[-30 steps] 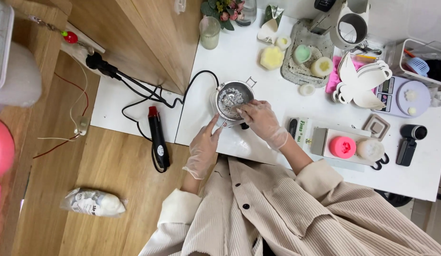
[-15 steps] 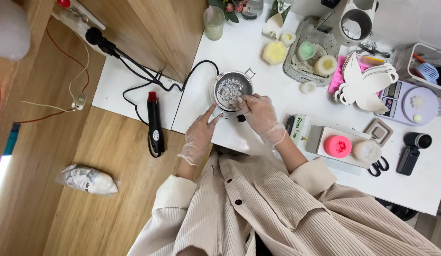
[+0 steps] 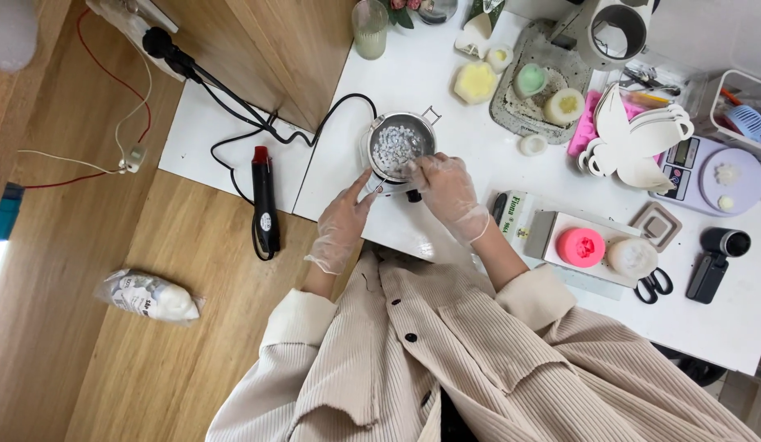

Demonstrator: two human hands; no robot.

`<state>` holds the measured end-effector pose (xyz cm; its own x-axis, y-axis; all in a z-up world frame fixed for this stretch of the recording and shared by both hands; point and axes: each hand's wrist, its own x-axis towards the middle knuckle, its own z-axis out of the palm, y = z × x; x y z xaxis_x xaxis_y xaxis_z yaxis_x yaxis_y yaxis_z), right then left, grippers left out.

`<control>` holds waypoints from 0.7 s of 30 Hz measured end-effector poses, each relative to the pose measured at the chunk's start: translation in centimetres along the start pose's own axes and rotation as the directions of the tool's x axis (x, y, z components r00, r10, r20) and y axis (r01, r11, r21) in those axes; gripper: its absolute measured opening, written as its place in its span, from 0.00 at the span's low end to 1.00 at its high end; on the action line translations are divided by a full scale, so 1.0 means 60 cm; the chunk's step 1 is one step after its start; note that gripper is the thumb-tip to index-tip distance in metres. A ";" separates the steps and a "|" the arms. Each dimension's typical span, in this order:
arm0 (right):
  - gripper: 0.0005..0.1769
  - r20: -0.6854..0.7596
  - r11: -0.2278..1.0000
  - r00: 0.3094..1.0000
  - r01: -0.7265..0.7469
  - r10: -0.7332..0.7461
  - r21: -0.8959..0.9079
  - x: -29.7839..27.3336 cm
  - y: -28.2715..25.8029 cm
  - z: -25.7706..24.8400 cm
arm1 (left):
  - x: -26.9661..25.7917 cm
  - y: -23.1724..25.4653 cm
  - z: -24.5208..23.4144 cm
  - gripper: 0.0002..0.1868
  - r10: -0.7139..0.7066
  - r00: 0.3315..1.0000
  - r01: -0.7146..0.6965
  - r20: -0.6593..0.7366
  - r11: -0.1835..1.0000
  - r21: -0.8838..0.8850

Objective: Melting wax flakes in a small pot using a heat gun while preparing candle molds.

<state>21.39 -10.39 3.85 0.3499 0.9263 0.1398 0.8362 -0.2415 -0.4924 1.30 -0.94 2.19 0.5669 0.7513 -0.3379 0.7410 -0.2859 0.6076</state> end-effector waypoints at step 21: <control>0.14 -0.128 0.978 0.973 0.201 -0.192 0.058 0.039 -0.006 -0.024 | 0.006 0.000 0.004 0.31 -0.023 0.999 0.022 0.025 0.999 0.039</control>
<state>22.50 -8.57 5.61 0.2338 0.9106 0.3407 0.8636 -0.0335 -0.5030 1.59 -0.79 1.87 0.5588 0.7423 -0.3698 0.7668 -0.2926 0.5713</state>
